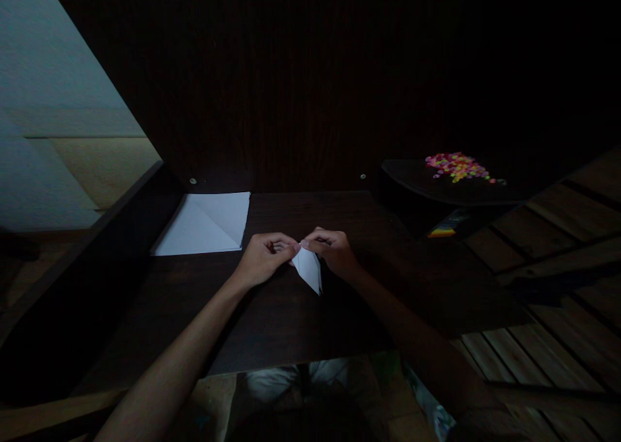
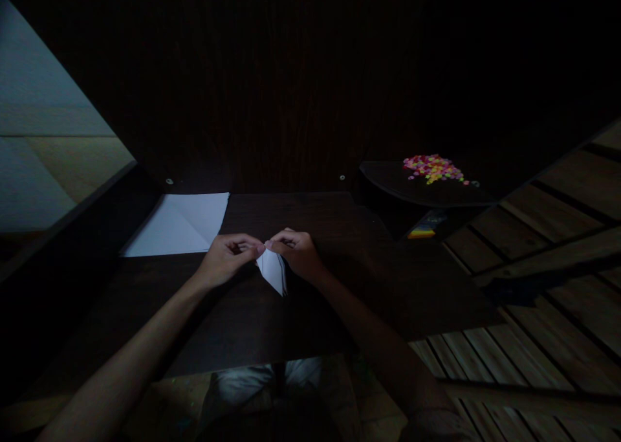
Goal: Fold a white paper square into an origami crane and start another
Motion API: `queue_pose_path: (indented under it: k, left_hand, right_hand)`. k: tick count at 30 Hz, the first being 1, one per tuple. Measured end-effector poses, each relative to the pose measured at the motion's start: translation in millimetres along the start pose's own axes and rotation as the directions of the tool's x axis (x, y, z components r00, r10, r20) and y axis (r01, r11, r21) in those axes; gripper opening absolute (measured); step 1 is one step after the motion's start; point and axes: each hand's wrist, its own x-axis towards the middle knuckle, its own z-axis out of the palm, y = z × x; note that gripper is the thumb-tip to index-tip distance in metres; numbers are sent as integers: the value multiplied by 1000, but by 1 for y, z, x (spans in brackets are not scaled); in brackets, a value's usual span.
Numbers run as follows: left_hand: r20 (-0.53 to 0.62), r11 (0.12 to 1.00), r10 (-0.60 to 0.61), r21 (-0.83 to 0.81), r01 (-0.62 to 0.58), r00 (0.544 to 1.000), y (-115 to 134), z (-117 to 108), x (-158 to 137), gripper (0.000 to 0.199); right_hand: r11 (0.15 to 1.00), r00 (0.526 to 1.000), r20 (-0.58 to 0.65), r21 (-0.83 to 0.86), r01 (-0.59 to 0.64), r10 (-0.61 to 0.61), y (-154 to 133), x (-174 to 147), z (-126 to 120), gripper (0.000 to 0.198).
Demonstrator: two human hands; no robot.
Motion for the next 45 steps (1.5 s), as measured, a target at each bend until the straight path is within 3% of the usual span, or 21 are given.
queue_pose_path:
  k: [3, 6, 10, 14, 18, 23, 28, 34, 37, 45]
  left_hand:
    - [-5, 1000, 12, -6, -12, 1000, -2, 1, 1, 15]
    - [-7, 996, -50, -76, 49, 999, -4, 1, 4, 17]
    - [-154, 974, -144, -198, 112, 977, -8, 1, 9, 18]
    - [-372, 959, -174, -274, 71, 912, -12, 0, 11, 18]
    - [-500, 942, -221, -332, 51, 837, -16, -1, 14, 22]
    - [-467, 906, -275, -417, 65, 840, -23, -3, 17, 31]
    - [-434, 942, -135, -335, -20, 891, -22, -3, 15, 38]
    - [-286, 967, -160, -236, 92, 945, -17, -4, 11, 50]
    - [-279, 964, -181, -239, 115, 943, -18, -4, 11, 54]
    - [-272, 884, -259, -453, 114, 927, -26, -3, 18, 42]
  right_hand:
    - [998, 998, 1, 34, -60, 60, 0, 1, 1, 22]
    - [985, 987, -19, 79, -156, 158, 1, 2, 1, 27]
    - [955, 969, 35, 162, -249, 246, 4, 4, -1, 30]
    - [941, 963, 174, 234, -244, 207, 7, 4, -3, 37]
    - [947, 960, 264, 274, -168, 93, 11, 0, -2, 49]
    - [989, 990, 134, 131, -64, 46, 16, -1, -1, 47]
    - [987, 998, 23, 149, -55, 52, 18, 4, -3, 39]
    - [985, 997, -53, 166, -44, 53, 16, 6, -4, 41]
    - [988, 996, -81, 156, -22, 35, 17, 6, -4, 43]
    - [999, 985, -172, 45, -26, 34, 15, 2, -3, 47]
